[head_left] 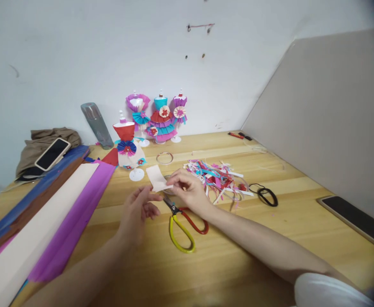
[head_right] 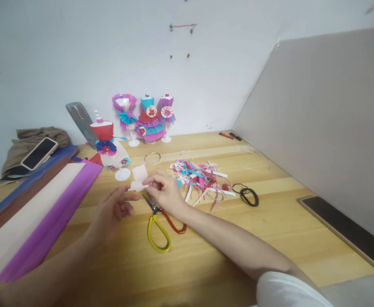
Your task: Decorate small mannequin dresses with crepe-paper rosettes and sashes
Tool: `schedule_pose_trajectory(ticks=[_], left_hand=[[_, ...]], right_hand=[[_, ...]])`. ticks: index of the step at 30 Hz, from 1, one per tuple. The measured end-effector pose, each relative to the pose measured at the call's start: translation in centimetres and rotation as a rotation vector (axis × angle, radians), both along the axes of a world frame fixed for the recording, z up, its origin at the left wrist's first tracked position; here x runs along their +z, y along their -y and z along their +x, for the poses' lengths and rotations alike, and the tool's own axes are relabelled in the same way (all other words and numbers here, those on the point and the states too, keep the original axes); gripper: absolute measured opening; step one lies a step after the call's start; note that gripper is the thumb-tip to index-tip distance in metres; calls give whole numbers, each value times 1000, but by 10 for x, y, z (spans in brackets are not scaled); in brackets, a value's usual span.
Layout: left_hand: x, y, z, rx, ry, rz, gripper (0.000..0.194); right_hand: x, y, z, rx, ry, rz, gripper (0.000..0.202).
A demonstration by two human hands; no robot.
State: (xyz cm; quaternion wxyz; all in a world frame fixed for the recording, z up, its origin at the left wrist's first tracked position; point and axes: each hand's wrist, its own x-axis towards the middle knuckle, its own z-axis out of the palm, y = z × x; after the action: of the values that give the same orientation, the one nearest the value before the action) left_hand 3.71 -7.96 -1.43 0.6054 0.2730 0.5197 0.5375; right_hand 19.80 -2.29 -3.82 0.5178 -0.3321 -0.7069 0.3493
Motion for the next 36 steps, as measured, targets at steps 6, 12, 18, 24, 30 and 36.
schedule_pose_trajectory(ticks=[6,12,18,24,30,36], left_hand=[[16,-6,0,-96,-220,290,67],[33,-22,4,-82,-180,356,33],[49,-29,4,-38,-172,392,22],[52,-35,7,7,-162,407,21],[46,-42,10,1,-119,426,20],[39,-49,11,-7,-117,453,22]], right_hand=[[25,-2,-3,51,-303,-521,14],[43,-2,-10,59,-392,-591,21],[55,-9,-10,74,-427,-517,27],[60,-19,-10,19,-442,-420,22],[60,-22,-12,37,-476,-469,21],[62,-19,-12,22,-494,-529,23]])
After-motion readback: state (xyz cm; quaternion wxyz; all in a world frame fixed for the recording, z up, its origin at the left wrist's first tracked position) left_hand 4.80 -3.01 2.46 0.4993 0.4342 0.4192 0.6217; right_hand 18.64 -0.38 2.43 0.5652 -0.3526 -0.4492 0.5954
